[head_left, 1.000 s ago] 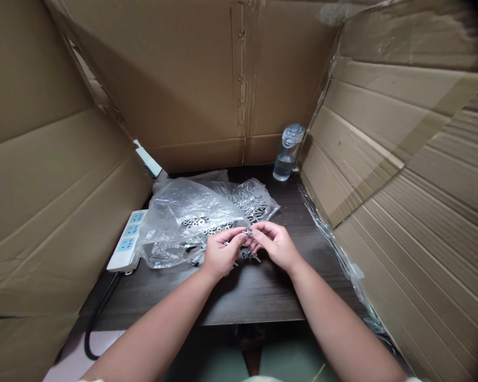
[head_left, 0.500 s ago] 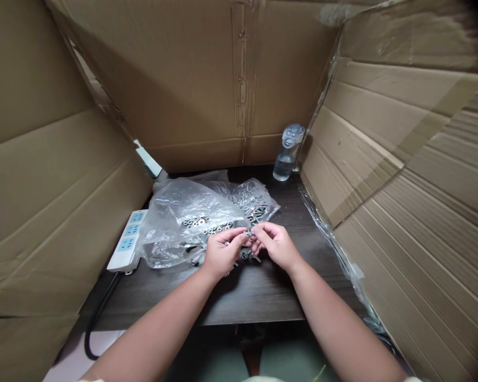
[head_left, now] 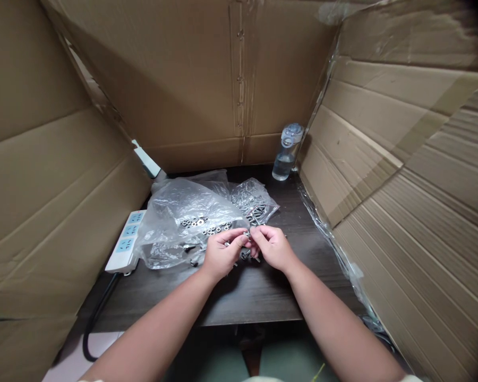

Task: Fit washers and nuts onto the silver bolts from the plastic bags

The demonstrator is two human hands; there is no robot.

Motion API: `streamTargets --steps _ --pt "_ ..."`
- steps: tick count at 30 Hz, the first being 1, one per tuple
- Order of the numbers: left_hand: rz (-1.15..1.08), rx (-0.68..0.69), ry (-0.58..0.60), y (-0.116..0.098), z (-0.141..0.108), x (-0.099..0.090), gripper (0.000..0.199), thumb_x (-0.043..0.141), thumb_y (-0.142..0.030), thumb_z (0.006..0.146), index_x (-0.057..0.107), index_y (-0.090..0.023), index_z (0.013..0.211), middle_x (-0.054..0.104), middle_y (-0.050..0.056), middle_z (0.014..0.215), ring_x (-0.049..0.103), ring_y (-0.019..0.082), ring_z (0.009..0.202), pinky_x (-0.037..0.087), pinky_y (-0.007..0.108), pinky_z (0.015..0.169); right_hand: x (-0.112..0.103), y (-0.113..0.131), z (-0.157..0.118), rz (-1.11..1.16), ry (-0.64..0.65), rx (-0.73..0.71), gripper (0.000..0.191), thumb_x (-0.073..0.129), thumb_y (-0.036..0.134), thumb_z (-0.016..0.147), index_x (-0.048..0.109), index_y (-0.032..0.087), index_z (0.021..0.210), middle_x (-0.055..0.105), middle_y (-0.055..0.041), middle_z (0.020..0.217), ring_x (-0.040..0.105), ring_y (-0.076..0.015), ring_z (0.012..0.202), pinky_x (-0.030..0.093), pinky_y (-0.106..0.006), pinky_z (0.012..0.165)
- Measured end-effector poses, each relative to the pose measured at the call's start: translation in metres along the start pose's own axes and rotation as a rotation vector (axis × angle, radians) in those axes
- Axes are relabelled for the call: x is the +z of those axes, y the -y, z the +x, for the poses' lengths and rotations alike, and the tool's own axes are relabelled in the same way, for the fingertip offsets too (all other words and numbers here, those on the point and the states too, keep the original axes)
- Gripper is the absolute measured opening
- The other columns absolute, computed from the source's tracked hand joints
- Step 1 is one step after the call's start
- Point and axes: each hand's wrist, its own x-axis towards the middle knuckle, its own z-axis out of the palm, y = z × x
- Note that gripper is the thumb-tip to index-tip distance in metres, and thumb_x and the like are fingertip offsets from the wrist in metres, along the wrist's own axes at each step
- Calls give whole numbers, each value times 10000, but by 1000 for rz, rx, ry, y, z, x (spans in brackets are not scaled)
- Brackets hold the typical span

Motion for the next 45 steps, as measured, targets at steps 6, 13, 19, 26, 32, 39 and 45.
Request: streamTargets --steps 6,13,19,26,32,39,45 --pt "-21 1 -5 0 0 1 280 746 -316 671 712 -117 864 632 1 545 365 23 329 278 168 331 -2 3 -1 212 38 7 285 724 346 722 609 161 906 674 -21 705 634 -139 593 537 -277 586" --pt "82 56 23 2 -1 -2 247 732 -310 690 725 -131 859 648 13 566 413 44 359 309 175 345 0 3 -1 82 45 -13 260 628 397 808 607 143 754 626 -9 609 568 -101 470 472 -224 462" --pt "41 25 13 2 1 -2 265 734 -315 690 717 -136 885 653 11 571 400 40 342 309 175 337 -1 1 0 65 15 -12 278 576 428 844 586 159 777 615 3 589 566 -103 465 477 -223 454" --pt "-29 38 58 -3 -1 1 231 740 -306 687 713 -131 835 655 25 587 531 86 426 397 188 385 0 3 -3 205 39 6 279 715 366 726 595 155 864 652 -11 658 629 -139 557 546 -288 568" --pt "16 22 43 -3 -3 0 252 740 -315 684 713 -128 850 643 19 566 475 69 385 342 180 347 3 5 -3 39 43 -43 308 580 456 829 582 165 731 600 6 588 556 -105 463 469 -234 465" --pt "43 27 11 -2 -1 0 279 743 -332 674 718 -128 864 651 20 566 441 56 359 335 185 348 -1 2 -2 70 15 -29 293 591 459 824 587 168 791 624 -3 616 577 -121 492 485 -244 478" --pt "20 41 36 -2 -1 0 258 738 -328 685 710 -127 844 645 22 556 487 75 377 350 181 345 0 4 -3 199 41 -11 280 710 367 729 595 149 863 638 -11 644 612 -139 545 528 -292 556"
